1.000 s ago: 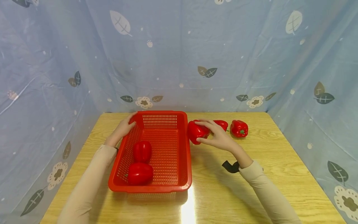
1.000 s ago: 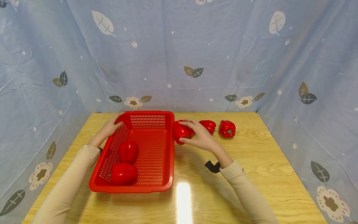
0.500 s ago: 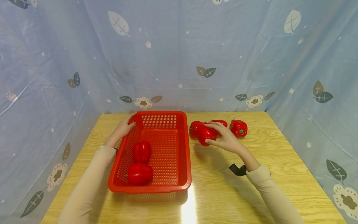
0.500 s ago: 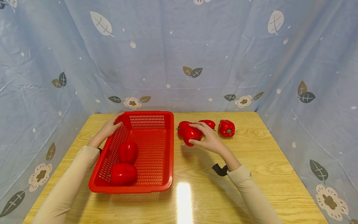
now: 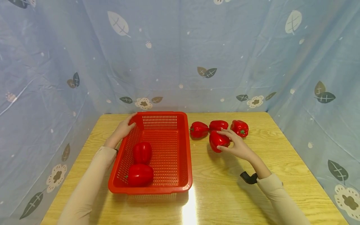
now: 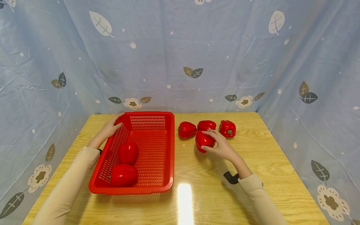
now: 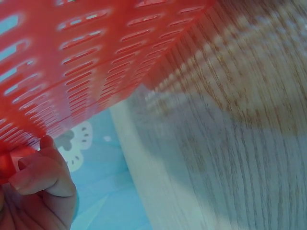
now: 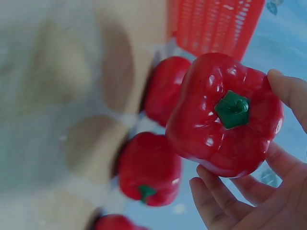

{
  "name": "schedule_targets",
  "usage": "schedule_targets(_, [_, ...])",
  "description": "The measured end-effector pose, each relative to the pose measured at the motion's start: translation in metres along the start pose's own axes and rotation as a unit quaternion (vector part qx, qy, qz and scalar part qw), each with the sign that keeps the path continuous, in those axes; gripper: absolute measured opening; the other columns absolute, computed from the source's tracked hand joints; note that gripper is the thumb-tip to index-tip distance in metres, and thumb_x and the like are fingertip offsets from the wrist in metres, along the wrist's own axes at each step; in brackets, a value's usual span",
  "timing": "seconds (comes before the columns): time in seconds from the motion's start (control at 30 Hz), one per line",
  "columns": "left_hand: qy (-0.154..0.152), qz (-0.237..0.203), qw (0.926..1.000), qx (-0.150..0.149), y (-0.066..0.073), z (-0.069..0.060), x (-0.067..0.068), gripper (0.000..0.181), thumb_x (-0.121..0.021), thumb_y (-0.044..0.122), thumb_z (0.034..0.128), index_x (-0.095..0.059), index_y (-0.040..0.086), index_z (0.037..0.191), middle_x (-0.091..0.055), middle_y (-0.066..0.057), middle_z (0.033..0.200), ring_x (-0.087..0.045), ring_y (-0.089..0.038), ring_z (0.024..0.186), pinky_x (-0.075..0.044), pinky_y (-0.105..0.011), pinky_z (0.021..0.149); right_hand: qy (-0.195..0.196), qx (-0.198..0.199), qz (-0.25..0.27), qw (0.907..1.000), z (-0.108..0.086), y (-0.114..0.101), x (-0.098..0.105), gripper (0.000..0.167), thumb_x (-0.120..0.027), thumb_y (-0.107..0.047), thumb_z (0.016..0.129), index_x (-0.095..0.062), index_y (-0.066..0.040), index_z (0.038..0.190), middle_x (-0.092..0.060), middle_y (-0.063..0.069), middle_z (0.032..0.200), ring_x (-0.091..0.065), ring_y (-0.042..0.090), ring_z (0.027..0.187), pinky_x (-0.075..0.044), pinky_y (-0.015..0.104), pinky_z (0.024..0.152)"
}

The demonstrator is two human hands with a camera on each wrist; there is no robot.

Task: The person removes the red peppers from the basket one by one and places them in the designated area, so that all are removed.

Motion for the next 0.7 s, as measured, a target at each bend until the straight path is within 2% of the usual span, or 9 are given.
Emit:
schedule_targets(0.3, [0.003,-0.011,0.9999,-0.001,0.000,-0.001,0.002,0.055,-0.042,0.010,0.0960,-0.022,0.009,0.148,-0.030,-0.027,0.145,-0.039,-0.045,0.124,-0.031,-0.058,0.101,0.013,-0.019,-0.001,0.9997,-0.027,0.032,0.005,0.059,-0.073,-0.023,0.080,-0.050,-0.004,0.131,-0.042,0.023,0.135,-0.044,0.041,0.118,-0.047,0.053,0.085])
schedule_targets(0.57, [0.003,-0.012,0.9999,-0.005,-0.002,-0.001,0.001,0.055,-0.042,0.010,0.0961,-0.023,0.010,0.148,-0.029,-0.026,0.146,-0.038,-0.043,0.125,-0.030,-0.058,0.103,0.026,-0.039,-0.019,0.9987,-0.046,0.052,0.018,0.058,-0.071,-0.023,0.081,-0.049,-0.002,0.131,-0.042,0.024,0.134,-0.046,0.041,0.115,-0.048,0.053,0.083])
schedule_targets(0.7, [0.002,-0.015,0.9999,-0.002,-0.003,0.000,0.000,0.055,-0.042,0.011,0.0962,-0.023,0.012,0.148,-0.028,-0.025,0.147,-0.037,-0.044,0.126,-0.029,-0.058,0.104,0.032,-0.051,-0.033,0.9976,-0.054,0.059,0.024,0.059,-0.071,-0.023,0.082,-0.048,-0.001,0.132,-0.044,0.023,0.133,-0.046,0.040,0.115,-0.049,0.046,0.082])
Point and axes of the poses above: each hand's wrist, its own z-axis towards the middle knuckle, its own x-axis out of the back of the hand, y = z × x, the point moved 4 cm from there along z, towards the middle knuckle
